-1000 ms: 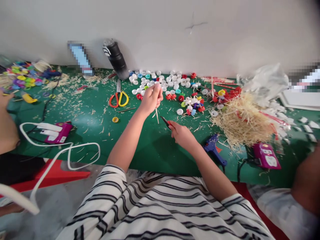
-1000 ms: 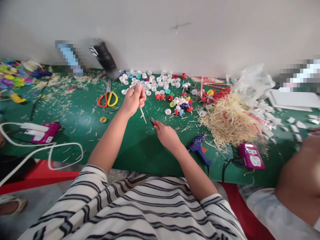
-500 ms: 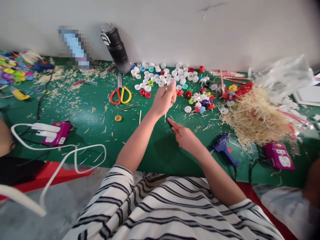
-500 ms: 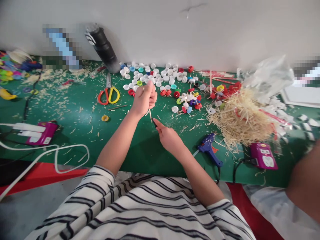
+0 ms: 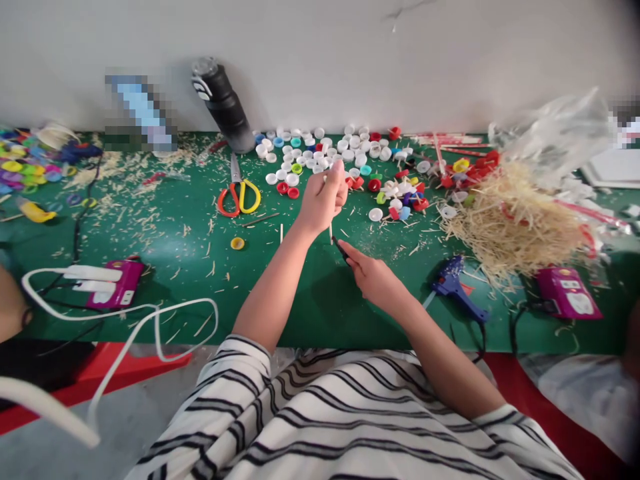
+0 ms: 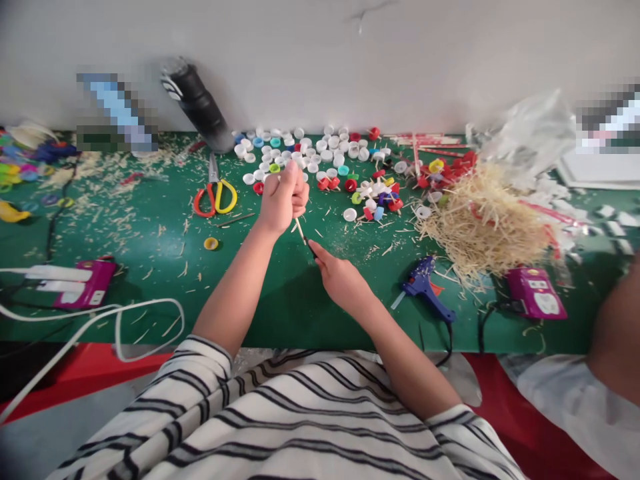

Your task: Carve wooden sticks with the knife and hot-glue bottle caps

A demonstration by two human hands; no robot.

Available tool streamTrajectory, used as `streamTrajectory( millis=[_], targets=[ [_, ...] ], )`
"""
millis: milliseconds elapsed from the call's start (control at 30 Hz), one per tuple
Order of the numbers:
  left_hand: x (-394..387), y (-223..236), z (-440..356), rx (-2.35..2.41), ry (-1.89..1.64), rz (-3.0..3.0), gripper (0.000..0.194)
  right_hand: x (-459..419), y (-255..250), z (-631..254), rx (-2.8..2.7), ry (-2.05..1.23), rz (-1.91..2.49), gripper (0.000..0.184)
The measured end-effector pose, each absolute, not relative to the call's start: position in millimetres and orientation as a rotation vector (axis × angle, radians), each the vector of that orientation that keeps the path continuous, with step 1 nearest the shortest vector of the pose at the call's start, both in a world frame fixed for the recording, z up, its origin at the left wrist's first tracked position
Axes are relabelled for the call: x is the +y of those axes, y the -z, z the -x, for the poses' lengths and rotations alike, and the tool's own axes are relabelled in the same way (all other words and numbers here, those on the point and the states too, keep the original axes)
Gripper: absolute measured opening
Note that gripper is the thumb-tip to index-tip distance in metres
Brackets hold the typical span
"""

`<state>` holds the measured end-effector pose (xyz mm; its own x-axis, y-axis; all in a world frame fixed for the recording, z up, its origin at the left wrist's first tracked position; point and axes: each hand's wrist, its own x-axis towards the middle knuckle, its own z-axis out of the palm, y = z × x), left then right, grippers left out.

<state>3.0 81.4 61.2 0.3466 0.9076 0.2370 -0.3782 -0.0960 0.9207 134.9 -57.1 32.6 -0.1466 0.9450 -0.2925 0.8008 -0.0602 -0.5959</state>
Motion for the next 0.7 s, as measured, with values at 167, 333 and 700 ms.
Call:
streamTrajectory(
  millis=[167,333,700],
  targets=[
    [81,-55,-7,0.554,-1.241,-1.059,0.055,-55,-29,-127,-2.058,-0.992,1.996,0.056],
    [79,-57,-8,0.553,-1.22,-1.065,0.058,-54,-26,-132,-1.892,-1.164,1.976,0.056],
    [77,-51,-13,0.5,-1.271,-1.346,0.061,-56,-33,-125,-1.956,-1.072,2.02,0.055]
  ],
)
